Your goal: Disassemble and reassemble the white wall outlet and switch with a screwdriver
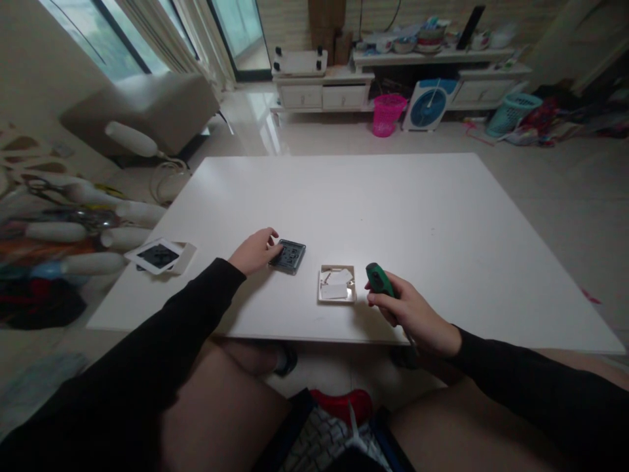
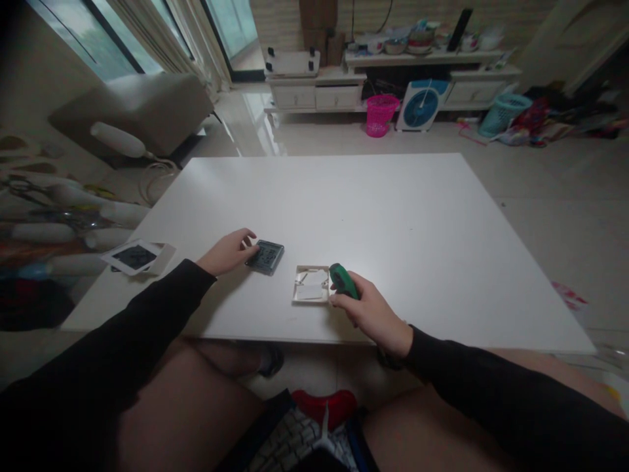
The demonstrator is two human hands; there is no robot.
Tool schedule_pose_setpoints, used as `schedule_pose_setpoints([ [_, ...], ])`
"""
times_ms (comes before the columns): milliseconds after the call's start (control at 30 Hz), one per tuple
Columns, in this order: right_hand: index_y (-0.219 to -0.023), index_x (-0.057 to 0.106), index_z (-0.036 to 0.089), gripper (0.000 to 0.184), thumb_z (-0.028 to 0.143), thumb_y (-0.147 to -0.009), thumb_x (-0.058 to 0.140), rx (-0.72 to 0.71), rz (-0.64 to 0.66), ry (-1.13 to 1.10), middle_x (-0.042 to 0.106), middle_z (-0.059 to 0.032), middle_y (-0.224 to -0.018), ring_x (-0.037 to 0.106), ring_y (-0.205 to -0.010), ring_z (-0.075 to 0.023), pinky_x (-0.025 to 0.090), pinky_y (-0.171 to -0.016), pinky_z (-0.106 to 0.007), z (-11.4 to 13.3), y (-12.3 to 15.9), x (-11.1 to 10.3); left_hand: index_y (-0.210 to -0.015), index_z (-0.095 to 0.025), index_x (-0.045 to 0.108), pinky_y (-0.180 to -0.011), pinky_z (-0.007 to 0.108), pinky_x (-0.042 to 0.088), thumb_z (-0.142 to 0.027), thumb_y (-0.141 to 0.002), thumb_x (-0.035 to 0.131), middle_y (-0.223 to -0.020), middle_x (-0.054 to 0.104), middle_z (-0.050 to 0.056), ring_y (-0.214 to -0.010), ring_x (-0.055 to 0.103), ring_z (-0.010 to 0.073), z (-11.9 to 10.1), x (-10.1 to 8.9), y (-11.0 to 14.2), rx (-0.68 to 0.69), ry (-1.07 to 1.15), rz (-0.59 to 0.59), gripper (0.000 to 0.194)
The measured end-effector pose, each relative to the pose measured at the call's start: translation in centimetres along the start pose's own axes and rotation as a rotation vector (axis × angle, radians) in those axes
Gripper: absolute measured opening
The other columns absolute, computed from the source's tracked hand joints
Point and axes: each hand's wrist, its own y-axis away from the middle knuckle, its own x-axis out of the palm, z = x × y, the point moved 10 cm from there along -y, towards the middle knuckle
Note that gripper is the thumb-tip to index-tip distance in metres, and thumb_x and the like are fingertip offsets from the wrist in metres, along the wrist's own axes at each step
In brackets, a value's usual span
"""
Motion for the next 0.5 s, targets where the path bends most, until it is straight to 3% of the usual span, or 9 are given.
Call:
schedule_pose_setpoints([
  [133, -0.092, 0.063, 0.019, 0.031, 0.049, -0.086, 0.071, 0.014, 0.002, -0.052, 0.062, 0.0008, -0.079, 0.049, -0.052, -0.0084, 0.035, -0.046, -0.024, 0.2, -0.2, 0.0, -0.105, -0.02, 0.062, -0.079, 0.037, 0.05, -0.034, -0.093, 0.057, -0.095, 0.064, 0.007, -0.083, 0.061, 0.0226, -5.7, 1.2, 2.4, 0.286, 0.065, 0.037, 0.019],
  [267, -0.097, 0.067, 0.019, 0.041, 0.057, -0.085, 0.072, 0.005, -0.068, -0.119, 0.062, -0.003, -0.087, 0.058, -0.062, -0.0132, 0.038, -0.044, -0.024, 0.5, -0.7, -1.0, -0.113, -0.021, 0.063, -0.097, 0.043, 0.05, -0.034, -0.096, 0.059, -0.115, 0.063, 0.011, -0.109, 0.06, 0.0274, -10.9, 3.5, 6.1, 0.531, 0.117, 0.126, 0.022],
  [400, -0.099, 0.07, 0.017, 0.044, 0.057, -0.081, 0.074, -0.024, -0.131, -0.171, 0.06, -0.0052, -0.093, 0.062, -0.073, -0.0172, 0.043, -0.044, -0.024, 1.5, -1.2, -2.2, -0.115, -0.022, 0.066, -0.106, 0.046, 0.044, -0.032, -0.098, 0.062, -0.125, 0.065, 0.013, -0.12, 0.055, 0.0295, -13.2, 5.7, 8.1, 0.63, 0.104, 0.165, 0.02],
  [500, -0.099, 0.07, 0.017, 0.043, 0.055, -0.079, 0.075, -0.028, -0.156, -0.189, 0.06, -0.0047, -0.092, 0.06, -0.072, -0.0165, 0.042, -0.044, -0.024, 2.1, -1.2, -2.8, -0.11, -0.023, 0.067, -0.104, 0.051, 0.038, -0.028, -0.098, 0.061, -0.12, 0.071, 0.01, -0.123, 0.055, 0.0313, -13.0, 7.0, 7.6, 0.583, 0.068, 0.154, 0.014],
])
